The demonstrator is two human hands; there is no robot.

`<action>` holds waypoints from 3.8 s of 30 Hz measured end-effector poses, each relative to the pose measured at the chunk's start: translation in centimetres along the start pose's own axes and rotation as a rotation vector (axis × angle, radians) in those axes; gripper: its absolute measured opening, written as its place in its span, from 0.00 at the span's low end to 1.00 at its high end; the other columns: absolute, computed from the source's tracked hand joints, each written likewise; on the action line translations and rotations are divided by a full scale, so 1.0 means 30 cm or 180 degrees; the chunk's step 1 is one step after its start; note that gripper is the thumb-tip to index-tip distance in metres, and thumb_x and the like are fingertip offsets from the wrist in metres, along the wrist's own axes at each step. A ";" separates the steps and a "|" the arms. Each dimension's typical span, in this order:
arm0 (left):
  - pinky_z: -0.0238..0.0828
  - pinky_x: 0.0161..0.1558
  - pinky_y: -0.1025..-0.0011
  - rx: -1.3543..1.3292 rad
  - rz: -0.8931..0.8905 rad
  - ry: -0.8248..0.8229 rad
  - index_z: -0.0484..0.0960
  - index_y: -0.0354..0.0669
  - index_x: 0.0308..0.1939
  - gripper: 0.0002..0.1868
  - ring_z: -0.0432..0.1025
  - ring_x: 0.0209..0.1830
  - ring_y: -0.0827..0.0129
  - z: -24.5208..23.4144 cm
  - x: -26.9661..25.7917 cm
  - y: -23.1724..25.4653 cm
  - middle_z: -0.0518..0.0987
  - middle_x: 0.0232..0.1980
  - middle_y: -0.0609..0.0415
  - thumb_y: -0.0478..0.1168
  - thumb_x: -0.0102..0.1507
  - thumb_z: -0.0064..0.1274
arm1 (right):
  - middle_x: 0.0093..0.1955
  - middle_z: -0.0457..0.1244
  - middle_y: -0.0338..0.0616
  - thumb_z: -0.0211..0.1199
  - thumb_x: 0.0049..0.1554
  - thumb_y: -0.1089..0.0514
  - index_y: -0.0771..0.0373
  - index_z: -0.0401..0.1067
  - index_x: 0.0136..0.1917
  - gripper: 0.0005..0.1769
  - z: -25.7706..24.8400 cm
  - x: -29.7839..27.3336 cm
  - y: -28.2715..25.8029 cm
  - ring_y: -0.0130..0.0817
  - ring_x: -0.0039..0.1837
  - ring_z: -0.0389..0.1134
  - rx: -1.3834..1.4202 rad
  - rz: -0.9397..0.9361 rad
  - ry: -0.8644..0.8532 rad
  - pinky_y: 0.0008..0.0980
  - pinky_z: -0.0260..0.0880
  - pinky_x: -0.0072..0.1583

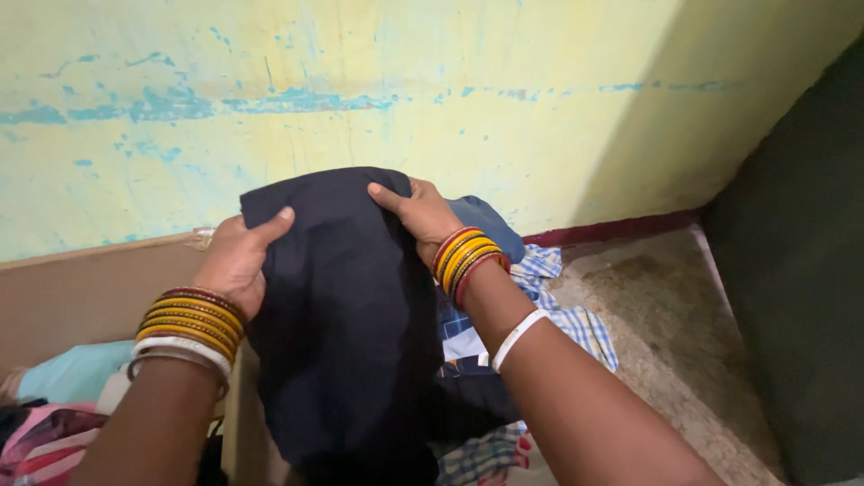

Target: The person folds several items of clothing and places them into a stack, while also sorting other pieces of clothing into a cardboard box by hand.

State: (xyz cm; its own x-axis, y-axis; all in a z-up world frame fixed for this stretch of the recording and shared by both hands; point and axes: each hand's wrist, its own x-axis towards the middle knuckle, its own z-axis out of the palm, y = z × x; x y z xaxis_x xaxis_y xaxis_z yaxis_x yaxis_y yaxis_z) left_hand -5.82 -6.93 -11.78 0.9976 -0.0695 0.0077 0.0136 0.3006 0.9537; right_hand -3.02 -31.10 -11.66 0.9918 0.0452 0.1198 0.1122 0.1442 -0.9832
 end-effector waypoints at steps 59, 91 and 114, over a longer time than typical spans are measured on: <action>0.43 0.75 0.54 0.0505 -0.0365 0.0752 0.50 0.28 0.77 0.59 0.47 0.81 0.55 0.054 0.013 0.081 0.50 0.81 0.36 0.73 0.60 0.47 | 0.71 0.63 0.44 0.73 0.51 0.45 0.64 0.61 0.75 0.45 0.060 -0.082 -0.094 0.35 0.71 0.64 -0.0496 -0.0378 -0.1151 0.33 0.64 0.69; 0.64 0.64 0.59 0.0306 0.0546 0.0641 0.76 0.28 0.63 0.23 0.70 0.66 0.43 -0.066 0.151 -0.139 0.76 0.62 0.36 0.44 0.72 0.44 | 0.42 0.73 0.47 0.70 0.55 0.43 0.71 0.79 0.50 0.26 0.042 0.028 -0.064 0.30 0.46 0.74 -0.1783 -0.1084 0.1091 0.33 0.73 0.51; 0.71 0.63 0.64 -0.1199 -0.0117 -0.0179 0.71 0.42 0.71 0.33 0.74 0.63 0.62 0.052 0.013 0.019 0.76 0.70 0.52 0.56 0.68 0.41 | 0.65 0.67 0.50 0.65 0.54 0.34 0.68 0.65 0.71 0.45 0.129 0.019 -0.067 0.37 0.63 0.70 0.0112 -0.0362 -0.0309 0.34 0.72 0.62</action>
State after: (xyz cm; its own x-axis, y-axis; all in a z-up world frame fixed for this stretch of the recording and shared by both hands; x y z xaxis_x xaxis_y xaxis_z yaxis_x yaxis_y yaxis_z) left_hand -5.52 -8.26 -10.76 0.9907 -0.1357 0.0020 0.0840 0.6248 0.7762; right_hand -2.93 -27.53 -9.09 0.9620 0.1217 0.2445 0.2194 0.1883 -0.9573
